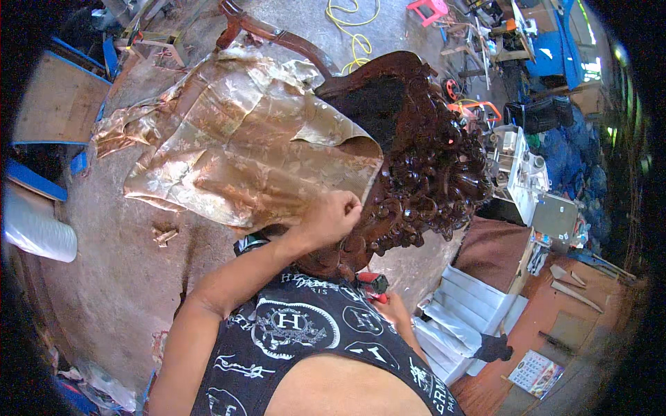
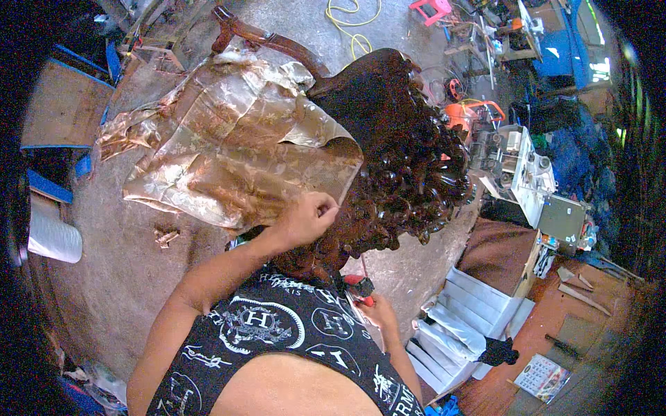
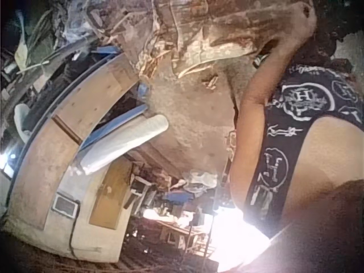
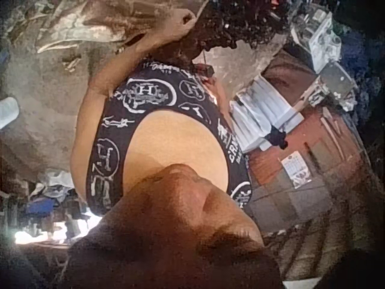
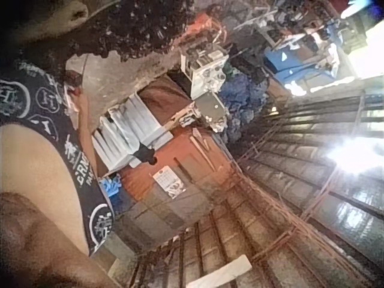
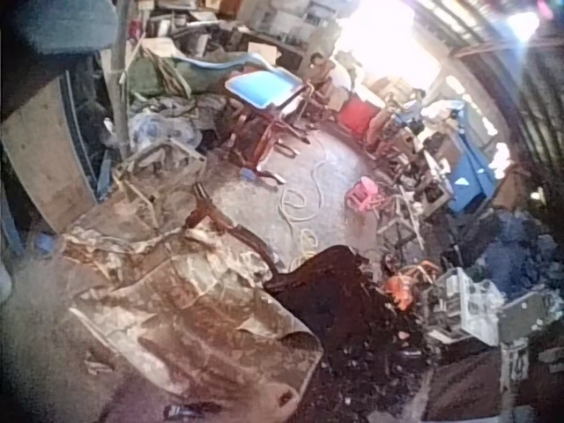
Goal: Use a pneumatic staple gun to attach fabric to the back of a wooden chair.
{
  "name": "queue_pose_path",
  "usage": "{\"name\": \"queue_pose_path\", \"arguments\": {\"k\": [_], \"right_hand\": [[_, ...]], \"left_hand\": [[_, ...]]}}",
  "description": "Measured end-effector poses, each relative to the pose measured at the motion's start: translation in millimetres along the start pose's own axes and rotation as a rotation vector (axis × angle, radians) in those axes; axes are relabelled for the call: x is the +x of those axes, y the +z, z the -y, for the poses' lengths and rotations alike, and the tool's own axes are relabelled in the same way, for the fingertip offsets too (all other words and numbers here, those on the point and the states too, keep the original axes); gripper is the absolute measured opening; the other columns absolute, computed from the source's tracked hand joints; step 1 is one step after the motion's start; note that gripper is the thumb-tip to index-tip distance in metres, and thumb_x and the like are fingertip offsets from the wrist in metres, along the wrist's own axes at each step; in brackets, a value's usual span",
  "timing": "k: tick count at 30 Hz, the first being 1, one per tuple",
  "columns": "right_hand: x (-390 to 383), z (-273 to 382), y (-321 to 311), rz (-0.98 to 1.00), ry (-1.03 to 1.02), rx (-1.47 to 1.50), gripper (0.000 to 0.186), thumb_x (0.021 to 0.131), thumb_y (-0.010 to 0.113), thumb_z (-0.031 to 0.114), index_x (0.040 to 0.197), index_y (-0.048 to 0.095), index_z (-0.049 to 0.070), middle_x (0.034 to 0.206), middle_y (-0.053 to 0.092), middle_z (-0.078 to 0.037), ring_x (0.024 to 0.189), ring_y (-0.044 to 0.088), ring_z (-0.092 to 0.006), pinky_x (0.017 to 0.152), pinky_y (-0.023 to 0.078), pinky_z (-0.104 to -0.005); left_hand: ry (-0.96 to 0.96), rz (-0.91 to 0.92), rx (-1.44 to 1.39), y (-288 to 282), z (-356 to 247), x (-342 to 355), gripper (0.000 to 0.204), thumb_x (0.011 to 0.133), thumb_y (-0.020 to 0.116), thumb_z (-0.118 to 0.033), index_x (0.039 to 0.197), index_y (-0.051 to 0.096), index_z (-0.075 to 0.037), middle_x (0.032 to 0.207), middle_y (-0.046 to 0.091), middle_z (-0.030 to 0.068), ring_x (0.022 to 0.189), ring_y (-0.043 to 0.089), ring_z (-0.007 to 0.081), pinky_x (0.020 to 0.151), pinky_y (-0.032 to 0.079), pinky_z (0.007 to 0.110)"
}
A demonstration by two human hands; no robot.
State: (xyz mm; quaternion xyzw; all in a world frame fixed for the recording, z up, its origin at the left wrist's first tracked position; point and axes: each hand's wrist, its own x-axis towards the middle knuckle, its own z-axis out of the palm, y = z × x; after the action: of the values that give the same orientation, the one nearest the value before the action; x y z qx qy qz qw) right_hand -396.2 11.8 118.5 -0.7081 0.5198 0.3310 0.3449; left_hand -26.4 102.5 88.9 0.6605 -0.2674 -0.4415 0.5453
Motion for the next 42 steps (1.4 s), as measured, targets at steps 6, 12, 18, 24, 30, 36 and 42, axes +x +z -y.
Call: {"name": "queue_pose_path", "arguments": {"k": [6,12,18,24,30,36,42], "right_hand": [[-12.9,36.4,-5.2,0.058,0.015,0.076,0.025,0.080,0.072,0.014,0.104,0.070,0.006,0.083,0.069,-0.003,0.078,0.060,-0.0101,0.075,0.049,-0.0288],[-9.9,23.6,0.5,0.004,-0.004,0.117,0.026,0.080,0.073,0.018,0.103,0.070,0.006,0.081,0.069,-0.005,0.078,0.061,-0.0115,0.074,0.049,-0.0314],[-16.6,44.7,-4.7,-0.005,0.041,-0.062,0.039,0.078,0.075,0.036,0.104,0.068,0.008,0.075,0.067,-0.011,0.067,0.062,-0.0190,0.065,0.049,-0.0361],[-7.3,23.6,4.0,0.065,0.084,0.077,0.035,0.077,0.077,0.034,0.103,0.070,0.011,0.077,0.068,-0.007,0.068,0.062,-0.0184,0.066,0.049,-0.0363],[-8.0,15.5,7.2,0.015,0.004,0.100,0.032,0.078,0.076,0.031,0.103,0.070,0.011,0.075,0.067,-0.005,0.067,0.062,-0.0155,0.067,0.050,-0.0333],[-35.8,78.1,-13.6,0.129,0.072,-0.022,0.026,0.080,0.074,0.029,0.099,0.068,0.011,0.066,0.064,-0.002,0.057,0.059,-0.0117,0.055,0.047,-0.0302],[-47.6,120.9,-25.6,0.160,0.173,0.072,0.031,0.078,0.067,0.022,0.101,0.065,0.002,0.076,0.064,-0.007,0.069,0.057,-0.0150,0.067,0.047,-0.0358]], "left_hand": [[0.250,-0.083,-0.003,7.9,-15.0,-9.7,0.014,0.085,0.061,-0.011,0.093,0.067,-0.001,0.089,0.066,0.0204,0.086,0.064,0.0374,0.078,0.051,0.043],[0.451,-0.125,0.039,15.6,-1.5,-10.9,0.021,0.085,0.060,-0.007,0.105,0.067,-0.001,0.101,0.067,0.0179,0.097,0.064,0.0340,0.087,0.051,0.040],[0.428,-0.063,0.027,11.7,-0.3,-11.7,0.026,0.086,0.058,-0.004,0.111,0.065,-0.002,0.105,0.065,0.0184,0.101,0.062,0.0351,0.089,0.050,0.040],[0.483,-0.088,0.018,13.0,1.9,-14.1,0.027,0.085,0.057,-0.004,0.111,0.062,0.000,0.101,0.063,0.0192,0.094,0.061,0.0379,0.084,0.050,0.043],[0.592,-0.107,0.060,11.4,6.2,-16.2,0.031,0.085,0.057,-0.004,0.116,0.060,-0.001,0.103,0.061,0.0202,0.095,0.060,0.0388,0.085,0.049,0.042],[0.483,-0.063,0.026,11.1,10.9,-16.4,0.037,0.083,0.056,0.000,0.120,0.059,-0.002,0.104,0.061,0.0204,0.098,0.061,0.0369,0.087,0.049,0.041],[0.333,-0.147,-0.062,6.6,8.3,-19.8,0.029,0.084,0.057,-0.002,0.112,0.064,0.000,0.098,0.065,0.0199,0.091,0.064,0.0356,0.082,0.051,0.040]]}}
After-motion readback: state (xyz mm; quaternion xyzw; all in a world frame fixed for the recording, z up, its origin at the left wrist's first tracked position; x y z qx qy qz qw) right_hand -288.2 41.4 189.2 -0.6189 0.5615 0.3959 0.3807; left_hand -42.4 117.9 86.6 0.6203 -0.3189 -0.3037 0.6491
